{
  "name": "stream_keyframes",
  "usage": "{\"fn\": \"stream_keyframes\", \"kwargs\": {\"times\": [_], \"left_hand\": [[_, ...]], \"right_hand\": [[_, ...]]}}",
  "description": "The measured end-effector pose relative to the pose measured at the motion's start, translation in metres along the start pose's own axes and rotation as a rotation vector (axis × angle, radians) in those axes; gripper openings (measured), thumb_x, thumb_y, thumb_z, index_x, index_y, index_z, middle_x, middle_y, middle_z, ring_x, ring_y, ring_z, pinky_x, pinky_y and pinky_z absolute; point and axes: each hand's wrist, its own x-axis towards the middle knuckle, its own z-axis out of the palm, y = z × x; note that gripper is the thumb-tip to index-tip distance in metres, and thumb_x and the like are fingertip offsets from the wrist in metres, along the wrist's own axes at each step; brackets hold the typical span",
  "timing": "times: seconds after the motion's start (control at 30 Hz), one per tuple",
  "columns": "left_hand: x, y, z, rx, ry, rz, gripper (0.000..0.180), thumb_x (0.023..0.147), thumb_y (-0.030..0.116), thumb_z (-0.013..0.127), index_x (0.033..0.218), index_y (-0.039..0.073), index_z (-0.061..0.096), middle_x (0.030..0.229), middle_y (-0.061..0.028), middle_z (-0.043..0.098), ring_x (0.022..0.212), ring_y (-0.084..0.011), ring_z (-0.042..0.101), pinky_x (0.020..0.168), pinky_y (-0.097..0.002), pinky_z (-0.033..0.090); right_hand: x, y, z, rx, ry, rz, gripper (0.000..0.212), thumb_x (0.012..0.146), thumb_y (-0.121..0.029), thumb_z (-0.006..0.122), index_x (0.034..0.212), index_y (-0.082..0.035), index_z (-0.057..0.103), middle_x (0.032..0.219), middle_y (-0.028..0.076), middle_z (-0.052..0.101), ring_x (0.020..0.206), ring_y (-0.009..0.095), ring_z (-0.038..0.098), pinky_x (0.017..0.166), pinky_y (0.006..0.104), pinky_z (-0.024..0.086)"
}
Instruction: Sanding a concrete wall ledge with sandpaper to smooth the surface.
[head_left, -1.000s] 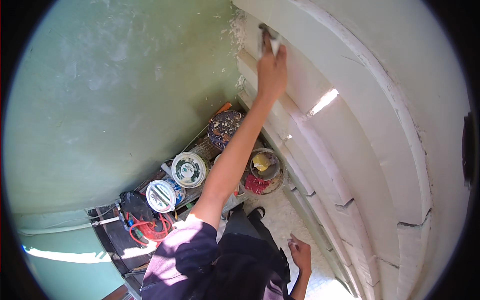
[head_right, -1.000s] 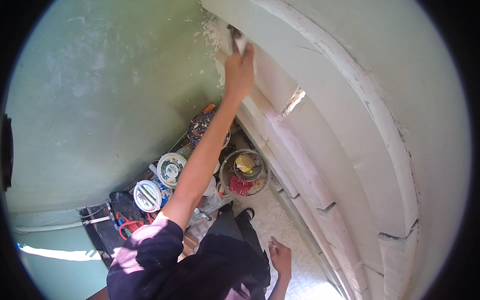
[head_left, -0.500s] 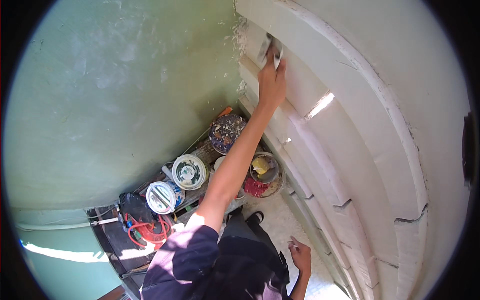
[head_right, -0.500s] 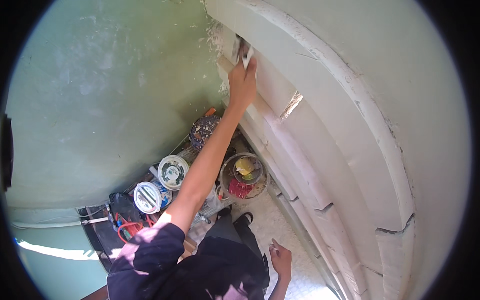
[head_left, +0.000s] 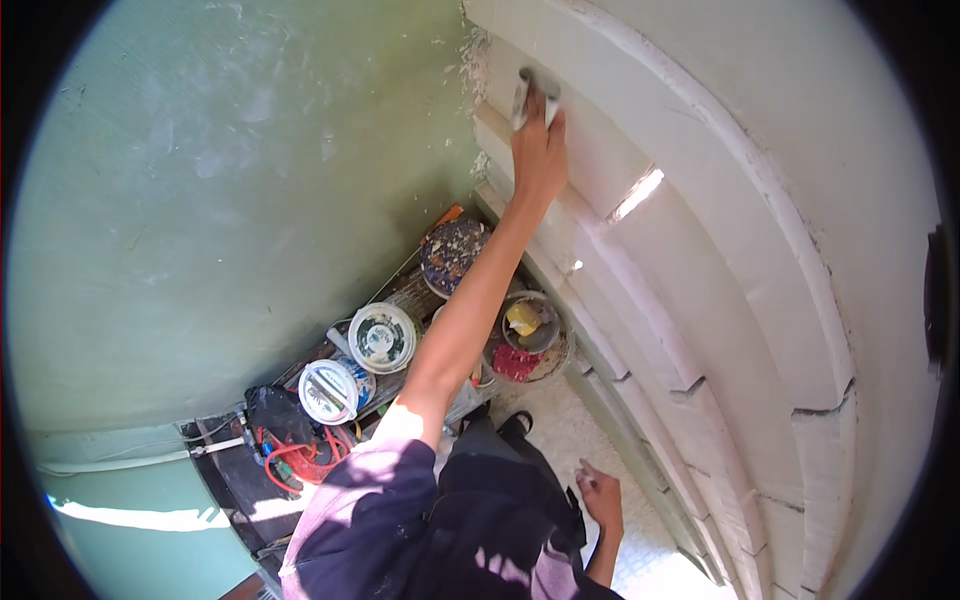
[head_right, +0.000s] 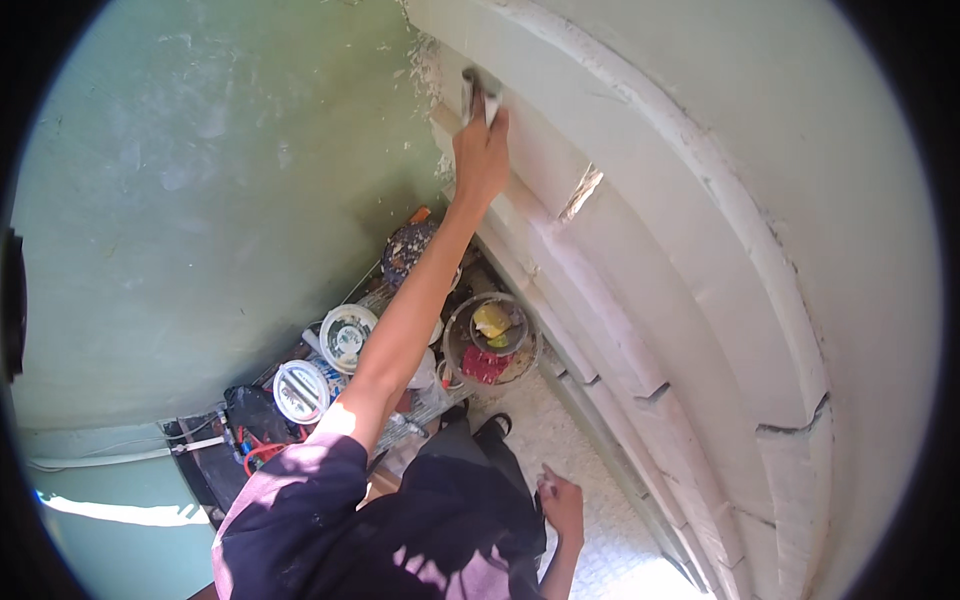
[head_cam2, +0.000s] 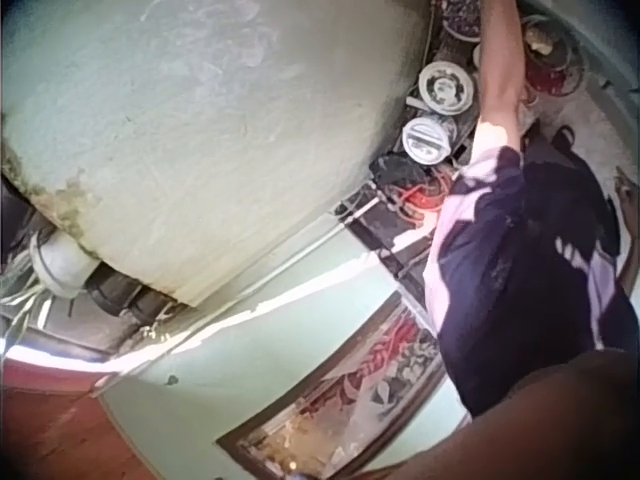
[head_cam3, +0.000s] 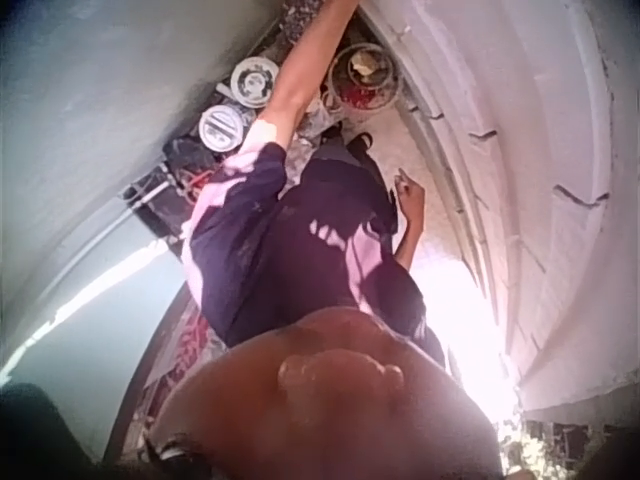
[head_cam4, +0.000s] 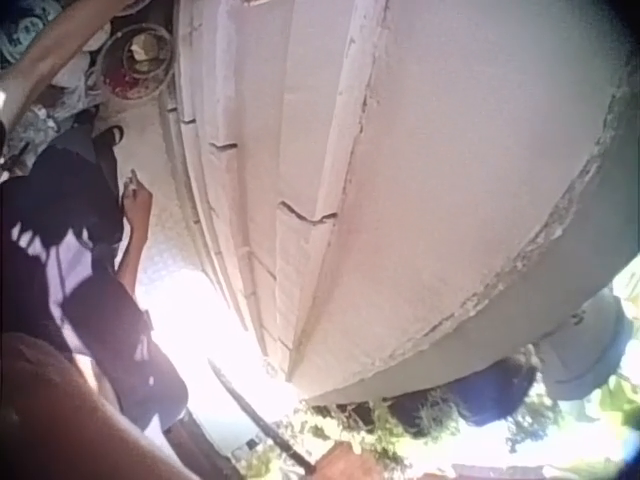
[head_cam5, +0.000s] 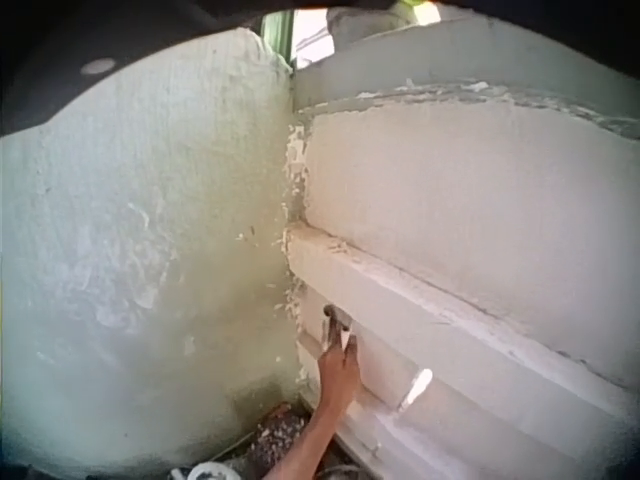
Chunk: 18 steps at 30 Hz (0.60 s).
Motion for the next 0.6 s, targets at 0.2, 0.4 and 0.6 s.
{"fn": "stream_keyframes", "kwargs": {"times": [0.2,0.4,0.6], "left_hand": [[0.001,0.028,-0.018,-0.236,-0.117,-0.153,0.057,0.097,0.003,0.054,0.149,-0.009,0.036,0.152,-0.0336,0.039,0.138,-0.0495,0.041,0.111,-0.0486,0.042],[-0.03,0.045,-0.021,-0.311,-0.299,-0.45,0.053,0.1,0.007,0.052,0.148,-0.01,0.037,0.156,-0.0328,0.035,0.141,-0.0492,0.038,0.113,-0.0462,0.041],[-0.041,0.06,-0.008,-0.235,-0.098,-0.2,0.053,0.104,0.016,0.052,0.15,-0.007,0.039,0.127,-0.0321,0.063,0.097,-0.0392,0.07,0.086,-0.0393,0.052]], "right_hand": [[0.012,-0.03,-0.01,0.138,0.056,0.019,0.04,0.095,-0.019,0.061,0.133,-0.007,0.067,0.109,0.02,0.075,0.091,0.03,0.075,0.085,0.0362,0.056],[0.008,-0.023,0.006,0.026,0.034,-0.05,0.04,0.094,-0.019,0.062,0.132,-0.009,0.068,0.108,0.019,0.075,0.088,0.03,0.075,0.084,0.0371,0.056],[0.008,-0.043,0.009,0.069,0.069,-0.053,0.04,0.092,-0.018,0.063,0.131,-0.009,0.069,0.106,0.018,0.076,0.084,0.03,0.074,0.081,0.0375,0.056]]}}
